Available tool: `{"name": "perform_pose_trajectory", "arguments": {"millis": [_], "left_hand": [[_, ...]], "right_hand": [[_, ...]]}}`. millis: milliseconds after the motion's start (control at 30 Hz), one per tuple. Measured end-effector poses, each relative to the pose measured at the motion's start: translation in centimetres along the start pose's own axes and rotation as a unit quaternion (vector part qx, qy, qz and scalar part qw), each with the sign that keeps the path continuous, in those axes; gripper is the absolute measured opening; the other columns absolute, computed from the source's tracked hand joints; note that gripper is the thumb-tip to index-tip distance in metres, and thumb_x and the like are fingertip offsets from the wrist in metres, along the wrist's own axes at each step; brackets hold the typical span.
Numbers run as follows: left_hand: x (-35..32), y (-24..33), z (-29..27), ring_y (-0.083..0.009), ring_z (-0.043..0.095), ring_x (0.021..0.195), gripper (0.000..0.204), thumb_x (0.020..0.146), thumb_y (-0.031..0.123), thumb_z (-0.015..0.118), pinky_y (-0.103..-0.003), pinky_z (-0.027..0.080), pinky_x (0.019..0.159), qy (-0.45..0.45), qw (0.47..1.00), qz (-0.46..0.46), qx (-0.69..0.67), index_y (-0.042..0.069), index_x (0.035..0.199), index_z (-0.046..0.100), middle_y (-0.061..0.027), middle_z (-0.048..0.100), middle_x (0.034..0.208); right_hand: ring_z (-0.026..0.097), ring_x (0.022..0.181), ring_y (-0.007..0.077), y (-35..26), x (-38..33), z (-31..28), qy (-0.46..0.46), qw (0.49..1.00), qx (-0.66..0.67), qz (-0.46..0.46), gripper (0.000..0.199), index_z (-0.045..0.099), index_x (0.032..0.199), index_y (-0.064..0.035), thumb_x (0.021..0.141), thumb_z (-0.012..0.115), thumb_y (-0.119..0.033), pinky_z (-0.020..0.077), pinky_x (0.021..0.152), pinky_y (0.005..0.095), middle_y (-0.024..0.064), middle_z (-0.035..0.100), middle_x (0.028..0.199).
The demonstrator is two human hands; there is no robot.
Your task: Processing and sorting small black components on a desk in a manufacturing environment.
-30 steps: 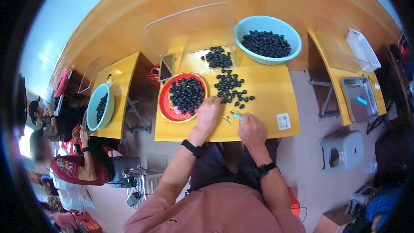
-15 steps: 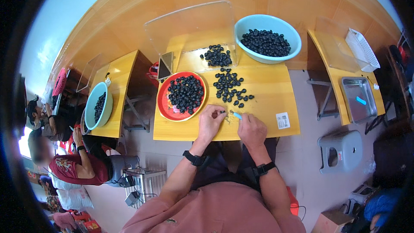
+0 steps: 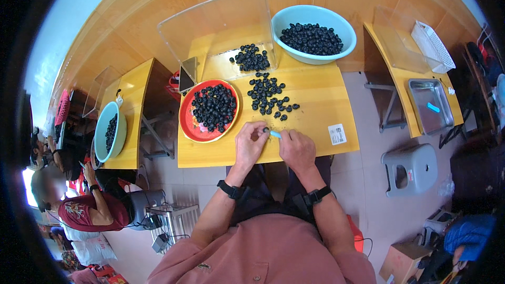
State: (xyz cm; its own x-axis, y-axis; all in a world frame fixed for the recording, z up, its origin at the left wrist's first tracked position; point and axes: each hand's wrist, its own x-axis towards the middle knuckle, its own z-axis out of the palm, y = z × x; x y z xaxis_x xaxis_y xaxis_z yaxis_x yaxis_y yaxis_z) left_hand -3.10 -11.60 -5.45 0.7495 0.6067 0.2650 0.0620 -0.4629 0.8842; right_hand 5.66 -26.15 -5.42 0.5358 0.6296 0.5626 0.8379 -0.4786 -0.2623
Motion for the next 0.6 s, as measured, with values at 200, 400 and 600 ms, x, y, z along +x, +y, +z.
{"name": "perform_pose_trajectory", "arguments": {"millis": [200, 400, 600], "left_hand": [[0.0, 0.2, -0.1, -0.0147, 0.067, 0.082, 0.028, 0.085, -0.003, 0.08, -0.028, 0.058, 0.076, -0.004, 1.0, 0.007, -0.003, 0.001, 0.112, 0.073, -0.007, 0.067, 0.093], [-0.1, 0.2, 0.0, -0.0137, 0.067, 0.082, 0.026, 0.084, -0.003, 0.081, -0.028, 0.058, 0.076, -0.003, 1.0, -0.006, -0.006, 0.0, 0.108, 0.072, -0.0061, 0.066, 0.093], [-0.5, -0.7, -0.1, -0.0125, 0.068, 0.086, 0.025, 0.086, -0.002, 0.082, -0.027, 0.057, 0.078, 0.022, 0.996, -0.025, -0.086, -0.001, 0.107, 0.07, -0.005, 0.065, 0.097]], "right_hand": [[0.064, 0.064, 0.0269, 0.0, 0.1, 0.0, -0.009, 1.0, -0.002, -0.005, 0.016, 0.057, 0.081, -0.0101, 0.09, 0.068, -0.017, 0.0517, 0.056, 0.0416, 0.008, 0.054, 0.071], [0.065, 0.064, 0.0278, -0.1, 0.2, -0.1, -0.015, 1.0, -0.005, 0.0, 0.016, 0.058, 0.082, -0.0103, 0.092, 0.067, -0.019, 0.0524, 0.056, 0.0418, 0.0085, 0.055, 0.071], [0.067, 0.064, 0.0292, 0.0, 0.4, 0.2, -0.027, 0.998, -0.024, 0.045, 0.015, 0.06, 0.085, -0.0104, 0.094, 0.066, -0.021, 0.0539, 0.056, 0.0425, 0.0087, 0.058, 0.071]]}}
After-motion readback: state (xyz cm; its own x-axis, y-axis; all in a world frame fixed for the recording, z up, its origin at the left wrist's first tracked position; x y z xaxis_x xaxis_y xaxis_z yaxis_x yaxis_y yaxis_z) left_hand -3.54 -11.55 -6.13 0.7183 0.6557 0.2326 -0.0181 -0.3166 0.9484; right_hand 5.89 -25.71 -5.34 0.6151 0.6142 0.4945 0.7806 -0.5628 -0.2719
